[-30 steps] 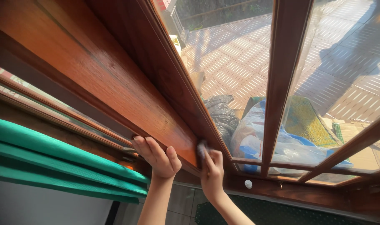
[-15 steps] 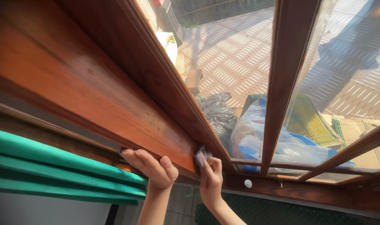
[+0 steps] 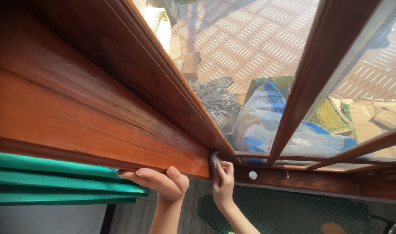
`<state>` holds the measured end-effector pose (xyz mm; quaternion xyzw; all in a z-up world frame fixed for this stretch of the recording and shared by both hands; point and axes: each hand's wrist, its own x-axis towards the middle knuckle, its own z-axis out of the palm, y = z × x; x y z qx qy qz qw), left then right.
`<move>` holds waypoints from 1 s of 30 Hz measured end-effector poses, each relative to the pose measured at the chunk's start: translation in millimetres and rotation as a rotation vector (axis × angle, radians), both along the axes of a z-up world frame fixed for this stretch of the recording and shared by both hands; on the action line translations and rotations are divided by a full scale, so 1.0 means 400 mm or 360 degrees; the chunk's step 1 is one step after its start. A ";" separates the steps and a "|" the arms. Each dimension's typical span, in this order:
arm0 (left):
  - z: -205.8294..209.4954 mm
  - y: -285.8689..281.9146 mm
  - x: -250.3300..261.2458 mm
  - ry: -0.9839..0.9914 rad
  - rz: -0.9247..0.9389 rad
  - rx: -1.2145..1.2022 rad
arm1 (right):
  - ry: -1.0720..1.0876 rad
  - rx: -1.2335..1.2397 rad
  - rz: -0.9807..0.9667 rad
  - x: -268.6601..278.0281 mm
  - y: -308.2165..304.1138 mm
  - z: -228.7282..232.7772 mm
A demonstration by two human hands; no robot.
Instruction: Cleaning the window panes and frames using a cloth and spray.
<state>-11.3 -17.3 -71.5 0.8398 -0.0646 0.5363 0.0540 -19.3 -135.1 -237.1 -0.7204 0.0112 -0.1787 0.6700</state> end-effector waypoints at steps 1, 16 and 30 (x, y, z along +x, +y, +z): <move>0.001 -0.002 0.003 -0.0030 0.0013 -0.0016 | -0.0092 -0.0070 -0.0013 0.000 -0.001 -0.026; -0.054 0.012 0.038 -0.0119 -0.0200 -0.0023 | 0.0465 0.0055 -0.0077 0.029 0.009 -0.085; 0.153 -0.092 -0.080 -0.0008 -0.0415 -0.0324 | -0.0457 0.0429 0.0656 -0.031 -0.096 0.701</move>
